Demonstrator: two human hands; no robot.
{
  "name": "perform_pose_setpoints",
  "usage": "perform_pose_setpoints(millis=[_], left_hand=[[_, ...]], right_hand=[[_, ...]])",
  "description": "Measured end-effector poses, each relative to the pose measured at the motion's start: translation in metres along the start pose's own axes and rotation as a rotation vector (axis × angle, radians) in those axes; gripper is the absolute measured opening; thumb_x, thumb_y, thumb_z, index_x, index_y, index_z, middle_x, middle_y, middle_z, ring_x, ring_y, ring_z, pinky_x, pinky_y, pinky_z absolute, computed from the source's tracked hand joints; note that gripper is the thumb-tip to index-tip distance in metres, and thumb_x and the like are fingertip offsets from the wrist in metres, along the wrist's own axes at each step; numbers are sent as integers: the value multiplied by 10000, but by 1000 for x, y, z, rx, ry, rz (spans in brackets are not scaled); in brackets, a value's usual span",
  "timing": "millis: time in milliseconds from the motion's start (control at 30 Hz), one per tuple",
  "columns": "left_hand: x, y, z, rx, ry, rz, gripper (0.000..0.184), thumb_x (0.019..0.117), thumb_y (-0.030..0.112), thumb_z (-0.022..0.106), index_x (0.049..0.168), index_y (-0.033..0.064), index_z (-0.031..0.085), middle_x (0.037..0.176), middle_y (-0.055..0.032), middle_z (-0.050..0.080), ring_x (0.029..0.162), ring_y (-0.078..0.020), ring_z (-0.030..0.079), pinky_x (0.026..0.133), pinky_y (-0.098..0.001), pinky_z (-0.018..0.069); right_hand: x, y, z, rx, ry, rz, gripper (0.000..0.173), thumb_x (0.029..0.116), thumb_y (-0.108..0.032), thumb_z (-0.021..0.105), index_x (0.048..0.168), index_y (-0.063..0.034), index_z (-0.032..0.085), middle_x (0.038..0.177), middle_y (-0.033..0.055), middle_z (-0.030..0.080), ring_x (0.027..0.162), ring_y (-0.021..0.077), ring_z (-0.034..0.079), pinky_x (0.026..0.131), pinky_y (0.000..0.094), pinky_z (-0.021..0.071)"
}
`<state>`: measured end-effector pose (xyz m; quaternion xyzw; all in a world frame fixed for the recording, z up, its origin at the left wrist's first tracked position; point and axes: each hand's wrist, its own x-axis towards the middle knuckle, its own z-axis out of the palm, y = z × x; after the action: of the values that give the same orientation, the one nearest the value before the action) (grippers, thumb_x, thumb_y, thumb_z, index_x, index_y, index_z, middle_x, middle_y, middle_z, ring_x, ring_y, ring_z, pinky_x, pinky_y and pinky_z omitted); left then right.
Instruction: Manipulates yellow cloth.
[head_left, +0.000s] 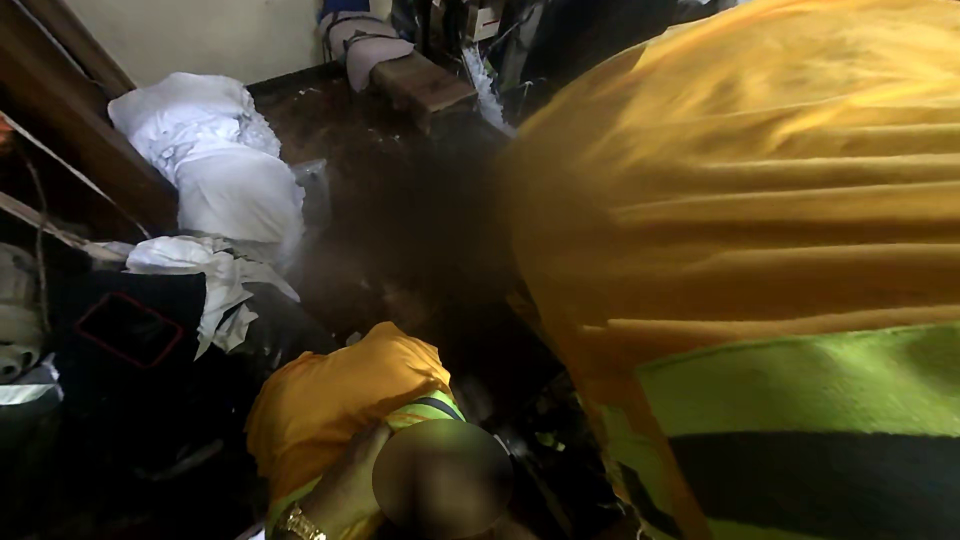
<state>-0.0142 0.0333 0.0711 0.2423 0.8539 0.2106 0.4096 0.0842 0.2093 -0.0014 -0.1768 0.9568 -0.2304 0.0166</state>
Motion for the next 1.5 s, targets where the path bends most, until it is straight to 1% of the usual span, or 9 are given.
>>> perform_pose_setpoints(millis=[233, 500, 633, 767, 900, 1067, 1233, 1400, 1500], left_hand=[[11, -20, 9, -58, 47, 69, 451, 784, 128, 810, 1179, 35, 613, 1244, -169, 614, 1169, -297, 607, 991, -438, 528], [-15, 20, -22, -59, -36, 17, 451, 824, 42, 776, 1218, -56, 579, 1294, -265, 570, 1215, -382, 570, 1032, -476, 484], [-30, 51, -40, 39, -94, -54, 486, 848, 25, 756, 1278, -79, 554, 1366, -289, 530, 1287, -407, 531, 1083, -481, 448], [9, -13, 9, 70, 6, 55, 633, 790, 188, 823, 1339, 9, 562, 1389, -211, 557, 1305, -341, 544, 1095, -450, 470], [13, -15, 7, -23, -7, 55, 512, 787, 137, 816, 1230, -4, 601, 1294, -213, 596, 1219, -343, 586, 1038, -460, 503], [-27, 41, -36, -31, -43, -25, 477, 827, 1, 766, 1258, -78, 578, 1324, -283, 568, 1252, -399, 560, 1065, -483, 466], [-22, 33, -25, 120, -85, -31, 658, 845, 119, 794, 1398, -70, 491, 1485, -284, 459, 1380, -402, 476, 1136, -473, 419], [7, -9, 1, -19, 10, 24, 537, 770, 98, 825, 1249, 23, 595, 1298, -189, 596, 1218, -326, 589, 1020, -458, 516], [18, -25, 9, -72, 29, 66, 493, 769, 152, 829, 1196, 34, 611, 1241, -171, 613, 1164, -305, 603, 990, -448, 523]], right_hand=[[-3, 19, 17, -136, -42, -257, 188, 933, -110, 660, 1042, -236, 746, 1195, 46, 685, 1150, 288, 647, 940, 506, 576], [3, 1, 4, 62, 42, 36, 176, 885, -57, 695, 1001, -163, 773, 1220, 46, 714, 1215, 287, 643, 977, 478, 576], [3, 0, 7, 17, 84, 34, 180, 894, -91, 699, 1033, -181, 767, 1205, 48, 712, 1175, 275, 660, 939, 461, 592], [-2, 12, 6, -79, 24, -156, 216, 966, -116, 635, 1141, -208, 723, 1208, 60, 700, 1219, 287, 642, 1016, 486, 556], [-5, 21, 18, -93, -27, -253, 211, 912, -93, 684, 1051, -235, 752, 1227, 51, 687, 1216, 310, 627, 965, 533, 564], [-2, 12, 11, -93, -28, -176, 220, 915, -70, 668, 1062, -202, 763, 1231, 56, 696, 1229, 317, 628, 986, 530, 556], [0, 2, 7, -95, 88, -33, 169, 914, -87, 666, 1034, -168, 753, 1192, 62, 712, 1221, 296, 646, 952, 472, 589], [-4, 12, 10, -147, 54, -182, 211, 967, -125, 621, 1120, -228, 725, 1208, 29, 695, 1200, 260, 645, 984, 468, 571], [-6, 16, 20, -182, 16, -280, 206, 932, -122, 670, 1074, -251, 746, 1186, 19, 694, 1114, 251, 667, 902, 480, 593]])
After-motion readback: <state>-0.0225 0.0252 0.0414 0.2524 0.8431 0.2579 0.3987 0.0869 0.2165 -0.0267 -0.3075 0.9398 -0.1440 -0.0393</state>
